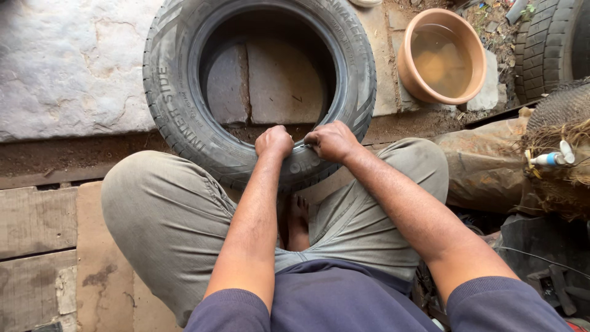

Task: The person sits on the ground and uses a metal tool to pry and scrape the inner bead of a car tire. The tire is positioned upright against a concrete block for stability. The person repeatedly works the tool along the inner circumference of the tire.

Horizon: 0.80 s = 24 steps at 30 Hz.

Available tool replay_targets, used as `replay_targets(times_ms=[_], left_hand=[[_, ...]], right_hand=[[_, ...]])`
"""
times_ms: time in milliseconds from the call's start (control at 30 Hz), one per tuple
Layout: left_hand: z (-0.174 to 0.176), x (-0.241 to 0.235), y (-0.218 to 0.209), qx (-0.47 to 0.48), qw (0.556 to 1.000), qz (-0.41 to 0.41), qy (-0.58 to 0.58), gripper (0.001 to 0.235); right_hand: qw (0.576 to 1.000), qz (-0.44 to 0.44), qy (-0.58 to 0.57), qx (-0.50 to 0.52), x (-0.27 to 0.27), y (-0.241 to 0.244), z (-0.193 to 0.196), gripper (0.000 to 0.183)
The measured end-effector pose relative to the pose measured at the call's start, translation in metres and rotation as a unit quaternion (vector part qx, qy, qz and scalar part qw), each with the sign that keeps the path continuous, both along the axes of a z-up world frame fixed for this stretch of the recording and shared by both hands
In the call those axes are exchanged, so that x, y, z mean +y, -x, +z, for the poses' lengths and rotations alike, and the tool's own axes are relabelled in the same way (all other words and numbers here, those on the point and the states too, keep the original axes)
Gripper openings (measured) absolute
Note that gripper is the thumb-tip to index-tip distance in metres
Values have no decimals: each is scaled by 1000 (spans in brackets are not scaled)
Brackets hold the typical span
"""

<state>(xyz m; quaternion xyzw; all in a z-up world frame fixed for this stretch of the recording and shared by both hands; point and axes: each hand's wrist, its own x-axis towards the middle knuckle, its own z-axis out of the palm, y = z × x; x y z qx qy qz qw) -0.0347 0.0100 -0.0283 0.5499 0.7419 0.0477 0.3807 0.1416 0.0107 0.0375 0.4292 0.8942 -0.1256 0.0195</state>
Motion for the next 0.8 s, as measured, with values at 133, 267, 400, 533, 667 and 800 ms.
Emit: replay_targets(times_ms=[133, 267, 400, 533, 667, 800], left_hand=[[-1, -1, -1, 2, 1000, -5, 16, 29], [1, 0, 0, 8, 1000, -5, 20, 29], [-11, 2, -2, 8, 1000, -1, 8, 29], [-24, 7, -2, 11, 1000, -9, -17, 30], [-24, 4, -1, 2, 1000, -1, -29, 30], [-21, -1, -4, -3, 1000, 11, -17, 30]], right_hand=[[999, -8, 1, 35, -4, -4, -7, 20], [999, -16, 3, 38, -5, -4, -8, 20], [999, -47, 13, 13, -4, -3, -10, 18], [997, -65, 27, 28, -1, -3, -10, 19], [996, -80, 30, 0, -2, 0, -12, 19], [991, -121, 27, -44, -11, 6, -20, 22]])
